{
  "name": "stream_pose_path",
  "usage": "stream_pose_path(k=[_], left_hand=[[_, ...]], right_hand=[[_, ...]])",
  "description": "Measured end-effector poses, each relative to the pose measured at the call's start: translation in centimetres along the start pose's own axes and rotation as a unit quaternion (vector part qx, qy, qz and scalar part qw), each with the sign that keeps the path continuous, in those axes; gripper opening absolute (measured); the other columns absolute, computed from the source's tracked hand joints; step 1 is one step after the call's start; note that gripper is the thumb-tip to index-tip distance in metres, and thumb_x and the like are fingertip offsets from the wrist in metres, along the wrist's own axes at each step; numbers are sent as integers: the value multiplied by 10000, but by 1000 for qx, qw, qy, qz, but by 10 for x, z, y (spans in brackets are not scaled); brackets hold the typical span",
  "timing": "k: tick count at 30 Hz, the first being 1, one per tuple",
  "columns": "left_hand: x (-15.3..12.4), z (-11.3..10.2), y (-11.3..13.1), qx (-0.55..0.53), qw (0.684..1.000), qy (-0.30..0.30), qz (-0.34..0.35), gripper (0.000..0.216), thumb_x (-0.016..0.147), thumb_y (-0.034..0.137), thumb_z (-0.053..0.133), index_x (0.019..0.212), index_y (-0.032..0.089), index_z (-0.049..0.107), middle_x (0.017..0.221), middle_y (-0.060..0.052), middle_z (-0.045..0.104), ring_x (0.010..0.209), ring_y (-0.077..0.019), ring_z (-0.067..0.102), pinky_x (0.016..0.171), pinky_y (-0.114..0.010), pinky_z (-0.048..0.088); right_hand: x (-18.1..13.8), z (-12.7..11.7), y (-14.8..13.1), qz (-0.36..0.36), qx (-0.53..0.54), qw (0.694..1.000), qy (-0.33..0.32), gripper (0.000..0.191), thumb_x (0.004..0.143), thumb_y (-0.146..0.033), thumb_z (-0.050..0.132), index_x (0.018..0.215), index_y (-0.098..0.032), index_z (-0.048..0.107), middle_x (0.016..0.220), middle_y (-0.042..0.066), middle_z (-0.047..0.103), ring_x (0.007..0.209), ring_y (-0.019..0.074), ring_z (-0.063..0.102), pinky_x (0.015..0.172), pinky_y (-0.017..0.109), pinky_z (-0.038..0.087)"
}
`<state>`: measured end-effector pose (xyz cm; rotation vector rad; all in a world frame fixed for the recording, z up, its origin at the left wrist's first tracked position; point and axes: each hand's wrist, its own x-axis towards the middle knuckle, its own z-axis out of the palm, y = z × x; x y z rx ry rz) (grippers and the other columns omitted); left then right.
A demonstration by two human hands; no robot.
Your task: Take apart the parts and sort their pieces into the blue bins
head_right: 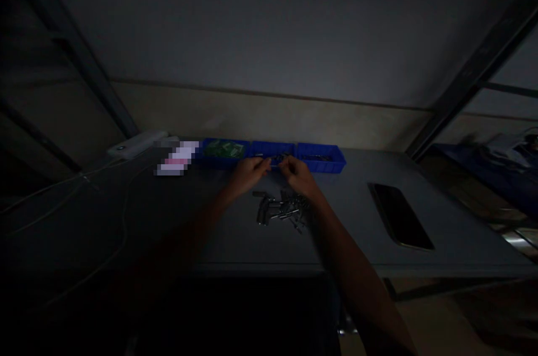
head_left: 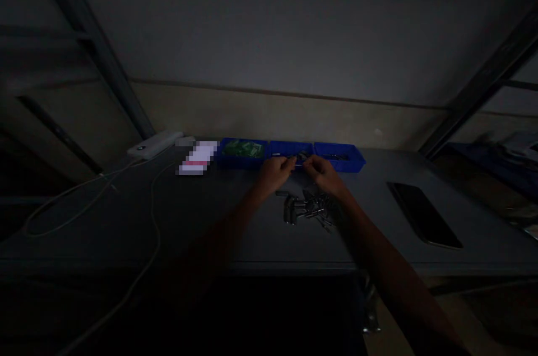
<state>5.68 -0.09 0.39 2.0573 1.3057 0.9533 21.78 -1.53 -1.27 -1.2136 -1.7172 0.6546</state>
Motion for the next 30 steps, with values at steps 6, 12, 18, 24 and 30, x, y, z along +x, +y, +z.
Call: stream_pose_path(k=[6,12,18,24,30], left_hand=[[-1,-3,5,35,999,10,1,304,823,315,425,691,130,626,601,-20,602,592,-132,542,545,-227,363],[1,0,2,-37,999,23,22,199,799,262,473,791,120,614,756,-53,652,712,-147,592,664,-248,431],[2,-9,-1,7,999,-24,49,203,796,243,480,903,127,607,845,-74,671,762,-154,611,681,-248,444],[-5,-39,-16,135,953,-267,35,264,682,337,617,875,158,621,817,-48,673,748,-173,612,633,-237,426],[-7,-29,-21,162,934,-309,80,159,699,276,600,777,142,633,774,-51,661,704,-163,594,600,-235,401]], right_hand=[[-1,0,-2,-16,29,999,-6,290,780,-453,490,706,-173,477,608,-31,417,579,105,390,551,234,314],[-1,0,-6,17,18,1000,-5,355,794,-491,420,632,-177,459,567,-39,377,537,99,353,526,237,290],[5,-11,7,6,9,998,69,275,758,-429,444,668,-174,494,594,-22,446,551,110,403,545,236,327],[4,-50,31,110,-210,917,321,513,746,-454,482,1120,-103,500,633,33,548,580,179,474,583,287,349],[3,-38,15,80,-235,936,248,411,804,-452,413,976,-130,602,599,36,560,570,173,504,557,269,336]])
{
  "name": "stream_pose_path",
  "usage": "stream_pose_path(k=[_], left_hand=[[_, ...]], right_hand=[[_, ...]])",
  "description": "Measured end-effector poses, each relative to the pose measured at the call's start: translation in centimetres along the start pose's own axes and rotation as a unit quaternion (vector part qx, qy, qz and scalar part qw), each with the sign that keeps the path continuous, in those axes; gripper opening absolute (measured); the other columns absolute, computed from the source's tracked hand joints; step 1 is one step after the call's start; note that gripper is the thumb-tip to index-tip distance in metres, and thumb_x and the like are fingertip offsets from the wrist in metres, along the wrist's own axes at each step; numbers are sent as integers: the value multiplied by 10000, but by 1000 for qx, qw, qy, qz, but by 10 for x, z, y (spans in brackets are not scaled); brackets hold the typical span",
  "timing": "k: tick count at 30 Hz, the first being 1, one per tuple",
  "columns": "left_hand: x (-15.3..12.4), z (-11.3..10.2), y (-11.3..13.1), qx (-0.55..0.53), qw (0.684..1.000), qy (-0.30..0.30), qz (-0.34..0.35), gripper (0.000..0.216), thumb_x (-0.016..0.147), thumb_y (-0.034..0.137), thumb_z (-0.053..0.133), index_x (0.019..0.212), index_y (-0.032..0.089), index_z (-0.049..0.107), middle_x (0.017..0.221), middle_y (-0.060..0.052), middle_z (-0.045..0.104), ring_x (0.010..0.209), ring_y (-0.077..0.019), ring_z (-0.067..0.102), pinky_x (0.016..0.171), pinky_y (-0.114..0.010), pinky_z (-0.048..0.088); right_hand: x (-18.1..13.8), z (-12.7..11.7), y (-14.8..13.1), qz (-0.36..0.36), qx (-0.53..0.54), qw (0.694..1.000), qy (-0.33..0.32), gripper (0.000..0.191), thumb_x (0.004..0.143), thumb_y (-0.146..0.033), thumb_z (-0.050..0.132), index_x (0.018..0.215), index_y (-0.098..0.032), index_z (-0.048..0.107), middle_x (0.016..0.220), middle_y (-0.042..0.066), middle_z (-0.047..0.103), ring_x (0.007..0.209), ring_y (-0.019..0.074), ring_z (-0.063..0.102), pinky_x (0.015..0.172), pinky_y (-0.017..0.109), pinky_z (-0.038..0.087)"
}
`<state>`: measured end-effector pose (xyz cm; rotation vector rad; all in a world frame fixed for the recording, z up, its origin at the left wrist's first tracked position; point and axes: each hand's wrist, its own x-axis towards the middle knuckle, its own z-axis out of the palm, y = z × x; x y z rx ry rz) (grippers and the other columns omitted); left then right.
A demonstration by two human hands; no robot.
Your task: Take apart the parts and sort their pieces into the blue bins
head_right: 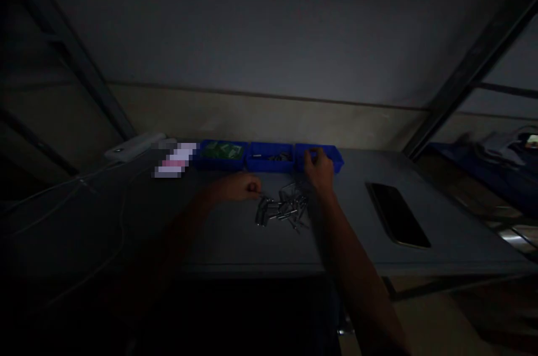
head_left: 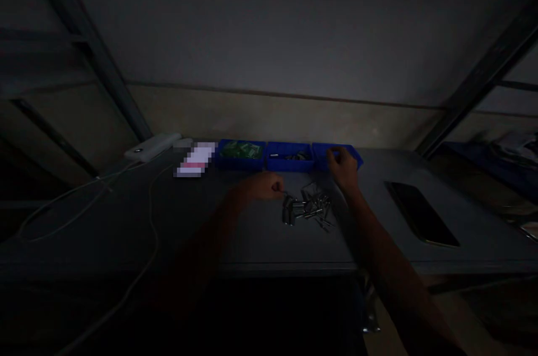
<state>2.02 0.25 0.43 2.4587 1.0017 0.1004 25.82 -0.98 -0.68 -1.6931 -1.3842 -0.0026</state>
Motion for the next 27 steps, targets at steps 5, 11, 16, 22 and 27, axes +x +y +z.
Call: stream_pose_path(k=[5,11,16,22,27], left_hand=[[2,-2,5,22,996,81,-4,114,732,252,560,761,159,619,755,-39,652,688,-158,587,596,-245,393],[5,-4,8,-14,967,249,39,87,776,228,528,803,158,571,781,-30,626,738,-145,571,684,-263,427],[9,0,12,-86,944,310,75,199,759,213,563,948,158,530,864,-38,610,800,-138,572,737,-266,448],[11,1,13,-204,941,265,-38,313,847,401,406,854,146,586,707,-33,617,679,-150,584,653,-272,451],[15,5,10,-305,933,172,-84,476,874,461,297,699,139,601,507,-3,522,485,-111,494,510,-241,387]], right_hand=[[-22,16,-33,-111,51,973,-196,355,832,-434,406,869,-155,622,613,15,566,543,138,485,542,250,320],[-36,26,-44,-130,130,927,-326,413,861,-445,345,714,-147,589,631,9,548,591,131,476,580,253,331],[-33,26,-43,-96,210,929,-290,331,823,-420,403,698,-154,556,639,7,535,601,133,468,569,251,333],[-33,21,-44,-100,247,937,-225,259,795,-391,431,688,-171,516,628,-12,500,613,122,455,579,237,347],[-35,19,-44,-128,202,943,-233,230,792,-375,476,823,-164,563,572,-34,465,530,104,414,523,228,310]])
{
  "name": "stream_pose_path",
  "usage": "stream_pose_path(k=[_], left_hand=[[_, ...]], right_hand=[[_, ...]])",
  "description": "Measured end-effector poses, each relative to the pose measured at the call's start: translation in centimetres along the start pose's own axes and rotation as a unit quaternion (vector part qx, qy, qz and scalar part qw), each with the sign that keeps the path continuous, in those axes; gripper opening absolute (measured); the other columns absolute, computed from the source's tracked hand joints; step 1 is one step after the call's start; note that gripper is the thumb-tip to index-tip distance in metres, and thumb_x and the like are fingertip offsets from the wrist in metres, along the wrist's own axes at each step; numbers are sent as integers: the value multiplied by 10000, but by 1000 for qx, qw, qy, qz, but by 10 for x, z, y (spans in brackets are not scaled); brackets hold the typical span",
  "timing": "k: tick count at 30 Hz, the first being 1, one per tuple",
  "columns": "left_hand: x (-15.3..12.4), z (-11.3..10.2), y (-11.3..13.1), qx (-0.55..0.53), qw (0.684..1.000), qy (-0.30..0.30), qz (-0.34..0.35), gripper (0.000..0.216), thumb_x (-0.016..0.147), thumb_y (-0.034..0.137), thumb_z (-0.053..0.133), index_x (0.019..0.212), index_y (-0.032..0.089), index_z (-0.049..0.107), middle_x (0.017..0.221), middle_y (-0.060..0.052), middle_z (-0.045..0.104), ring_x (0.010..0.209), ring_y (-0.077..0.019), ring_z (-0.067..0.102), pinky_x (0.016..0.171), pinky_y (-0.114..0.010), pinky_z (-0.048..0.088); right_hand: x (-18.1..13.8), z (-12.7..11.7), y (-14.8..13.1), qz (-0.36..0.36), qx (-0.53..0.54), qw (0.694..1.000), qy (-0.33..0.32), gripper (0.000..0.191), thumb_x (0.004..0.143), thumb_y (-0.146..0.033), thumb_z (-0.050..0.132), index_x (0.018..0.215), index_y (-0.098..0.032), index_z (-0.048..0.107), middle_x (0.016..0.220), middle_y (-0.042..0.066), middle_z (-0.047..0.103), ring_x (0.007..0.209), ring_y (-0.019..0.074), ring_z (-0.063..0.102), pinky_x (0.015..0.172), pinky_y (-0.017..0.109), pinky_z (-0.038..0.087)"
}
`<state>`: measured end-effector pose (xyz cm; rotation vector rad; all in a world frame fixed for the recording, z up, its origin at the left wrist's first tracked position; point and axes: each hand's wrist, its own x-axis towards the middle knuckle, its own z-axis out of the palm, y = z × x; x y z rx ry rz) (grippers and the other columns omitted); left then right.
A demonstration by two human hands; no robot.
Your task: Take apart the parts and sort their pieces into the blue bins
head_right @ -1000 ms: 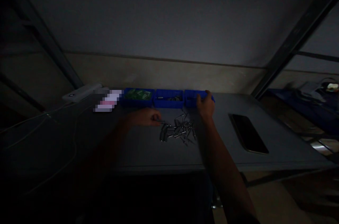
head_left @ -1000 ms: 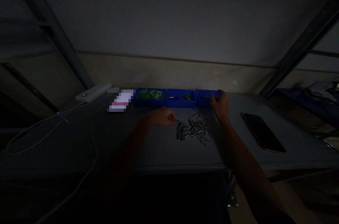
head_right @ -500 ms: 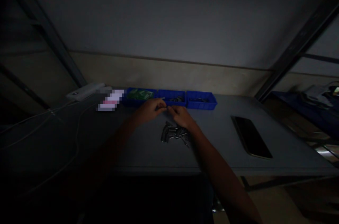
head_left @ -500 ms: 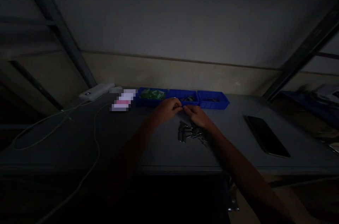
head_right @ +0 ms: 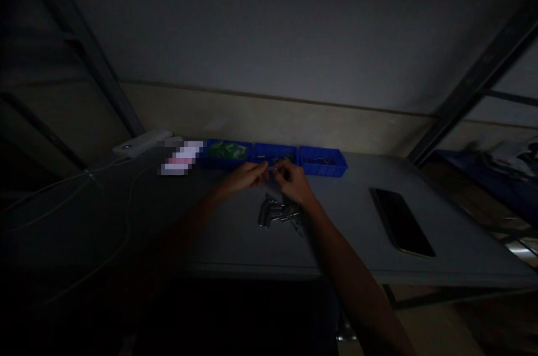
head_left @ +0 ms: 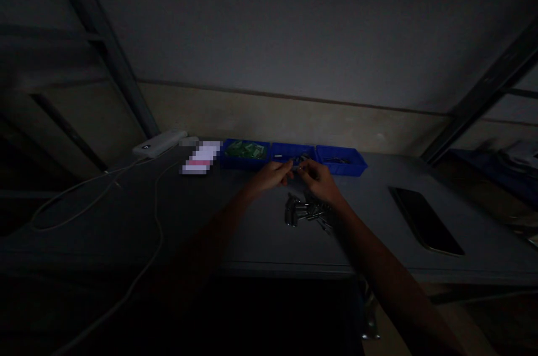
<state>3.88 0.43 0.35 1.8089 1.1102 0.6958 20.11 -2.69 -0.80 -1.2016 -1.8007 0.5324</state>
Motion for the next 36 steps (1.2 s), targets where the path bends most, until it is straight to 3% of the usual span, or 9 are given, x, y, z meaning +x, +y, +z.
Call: stream_pose_path(k=[4,10,16,19,22,26,31,33,36], left_hand=[[0,0,1,-32,999,0,28,290,842,355,434,727,131,578,575,5,540,522,-93,492,519,-222,381],[-1,3,4,-79,994,11,77,123,791,191,505,895,130,530,650,18,556,600,-91,536,592,-216,424],[-3,2,-3,85,991,-2,101,257,780,212,515,1026,140,532,662,2,600,634,-126,568,589,-230,415],[-5,0,-8,187,976,-61,93,282,721,205,577,999,154,584,702,-17,640,646,-142,582,586,-231,404],[-6,0,-10,192,966,-155,80,238,683,218,618,917,177,636,693,-10,655,630,-135,592,569,-211,398],[-8,3,-7,172,962,-193,84,144,700,210,597,829,180,654,672,-4,647,629,-128,593,566,-200,395],[-5,5,-9,249,950,-107,156,92,720,170,569,790,165,628,808,-35,621,749,-148,578,695,-242,422],[-3,5,-11,253,948,-36,189,98,738,161,547,818,167,602,881,-44,607,834,-164,563,772,-269,421],[-1,4,-10,223,953,54,199,101,777,153,501,858,172,559,889,-42,605,866,-168,555,802,-292,425]], right_hand=[[0,-1,-1,1,-4,1000,-5,269,785,-406,500,856,-160,584,570,-37,465,529,106,417,519,231,305],[2,1,2,25,31,999,-20,348,820,-457,414,692,-158,538,600,-20,467,571,108,415,539,233,307],[5,1,14,39,-3,999,23,228,759,-379,472,701,-168,534,600,-18,496,559,113,437,544,231,313],[7,-6,23,62,-99,989,96,219,755,-377,468,707,-181,552,578,-10,510,553,127,445,536,236,303],[8,-12,31,92,-178,966,165,265,775,-410,448,773,-186,589,574,5,529,546,143,457,531,244,298],[8,-14,37,112,-249,946,174,360,810,-437,427,1019,-186,579,605,25,556,548,168,478,540,259,301],[7,-10,32,105,-232,952,172,433,808,-468,442,1127,-183,515,626,32,573,575,181,506,544,258,312],[7,-8,26,97,-204,959,170,388,820,-480,417,1030,-184,555,608,22,566,571,171,503,542,253,314],[7,-3,17,75,-136,983,94,375,842,-483,363,790,-185,585,612,18,563,584,157,497,556,253,323]])
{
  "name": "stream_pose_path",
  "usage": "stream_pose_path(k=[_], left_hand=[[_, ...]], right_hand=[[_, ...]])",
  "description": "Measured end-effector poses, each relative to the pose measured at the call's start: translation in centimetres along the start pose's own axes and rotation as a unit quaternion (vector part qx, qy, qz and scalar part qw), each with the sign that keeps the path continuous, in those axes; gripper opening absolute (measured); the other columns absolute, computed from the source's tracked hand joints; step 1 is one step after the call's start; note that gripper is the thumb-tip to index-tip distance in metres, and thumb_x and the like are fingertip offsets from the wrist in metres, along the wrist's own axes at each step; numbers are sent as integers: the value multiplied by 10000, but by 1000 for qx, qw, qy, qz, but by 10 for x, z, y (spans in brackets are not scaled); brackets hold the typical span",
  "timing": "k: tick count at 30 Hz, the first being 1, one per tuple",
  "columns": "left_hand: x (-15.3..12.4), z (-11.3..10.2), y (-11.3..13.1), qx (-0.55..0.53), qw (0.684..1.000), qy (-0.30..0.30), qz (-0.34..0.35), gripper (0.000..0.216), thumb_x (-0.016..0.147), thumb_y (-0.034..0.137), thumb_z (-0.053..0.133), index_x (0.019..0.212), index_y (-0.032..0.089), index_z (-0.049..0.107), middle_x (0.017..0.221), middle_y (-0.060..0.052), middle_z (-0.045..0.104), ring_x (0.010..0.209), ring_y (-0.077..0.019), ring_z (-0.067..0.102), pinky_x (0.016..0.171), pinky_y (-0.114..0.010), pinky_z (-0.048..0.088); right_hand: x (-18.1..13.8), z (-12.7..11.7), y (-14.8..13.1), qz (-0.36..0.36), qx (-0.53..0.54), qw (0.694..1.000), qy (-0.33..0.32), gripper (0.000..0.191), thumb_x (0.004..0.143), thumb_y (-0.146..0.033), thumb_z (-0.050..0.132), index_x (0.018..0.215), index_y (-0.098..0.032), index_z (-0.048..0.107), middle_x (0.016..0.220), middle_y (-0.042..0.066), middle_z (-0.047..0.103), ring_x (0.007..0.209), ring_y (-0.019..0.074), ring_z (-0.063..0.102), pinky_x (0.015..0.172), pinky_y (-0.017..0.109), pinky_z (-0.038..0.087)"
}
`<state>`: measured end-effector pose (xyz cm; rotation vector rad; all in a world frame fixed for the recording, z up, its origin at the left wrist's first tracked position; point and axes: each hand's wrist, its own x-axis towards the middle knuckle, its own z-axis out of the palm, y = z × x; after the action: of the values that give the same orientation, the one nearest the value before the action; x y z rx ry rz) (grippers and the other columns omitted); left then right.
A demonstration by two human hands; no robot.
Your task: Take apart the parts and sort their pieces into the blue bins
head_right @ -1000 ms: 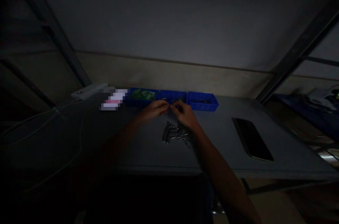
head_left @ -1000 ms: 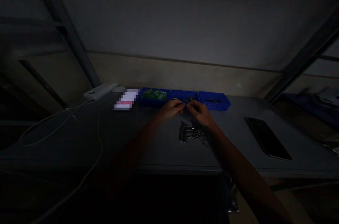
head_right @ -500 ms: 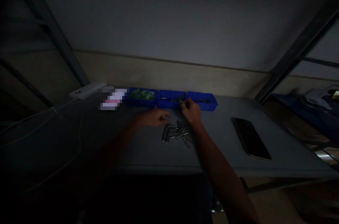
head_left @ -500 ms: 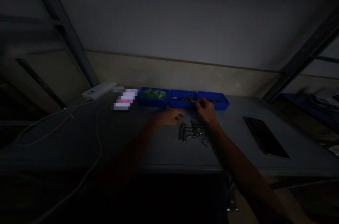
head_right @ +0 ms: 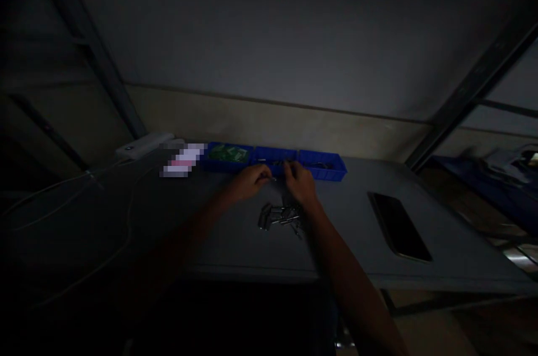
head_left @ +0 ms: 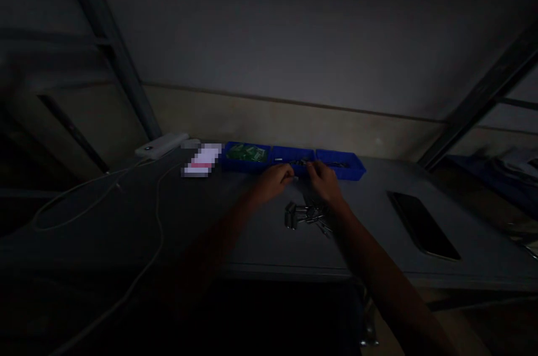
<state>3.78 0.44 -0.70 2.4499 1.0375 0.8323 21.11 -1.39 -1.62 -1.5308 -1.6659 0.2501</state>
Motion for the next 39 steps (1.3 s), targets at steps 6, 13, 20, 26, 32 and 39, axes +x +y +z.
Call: stream_pose_path(k=[6,13,20,26,32,39], left_hand=[[3,-3,9,-5,999,50,-1,121,756,103,504,849,166,550,913,-51,612,861,-163,560,808,-294,434],[3,3,7,-55,992,34,-112,226,842,298,421,857,143,584,860,-70,649,825,-179,596,754,-289,443],[5,7,3,-175,965,10,-196,380,851,405,356,750,132,601,671,-40,624,623,-145,576,581,-249,417],[8,7,3,-216,961,44,-170,259,799,325,453,752,120,605,728,-40,629,694,-150,574,635,-255,424],[8,9,4,-259,955,76,-124,153,756,240,540,815,116,607,852,-66,647,819,-166,586,774,-284,435],[6,14,2,-291,939,54,-176,291,808,385,480,752,125,598,692,-35,610,656,-134,558,629,-249,425]], right_hand=[[-3,11,-6,-20,132,982,-131,379,833,-453,347,638,-179,520,624,3,529,611,143,474,586,261,332],[-3,11,-1,-37,139,984,-109,260,817,-416,398,760,-178,488,669,-8,505,639,134,460,597,250,336],[-5,12,-1,-90,150,976,-126,163,806,-332,440,878,-186,452,648,-34,461,594,119,430,576,245,334],[-7,6,-8,-53,161,979,-114,265,806,-430,457,899,-182,480,617,-43,453,568,114,420,543,235,314],[-3,5,-6,-28,119,985,-124,427,851,-500,314,675,-165,513,642,12,519,635,148,470,592,268,329],[-4,5,-6,-51,136,982,-118,328,840,-438,386,744,-157,526,669,6,526,647,132,473,591,247,346]])
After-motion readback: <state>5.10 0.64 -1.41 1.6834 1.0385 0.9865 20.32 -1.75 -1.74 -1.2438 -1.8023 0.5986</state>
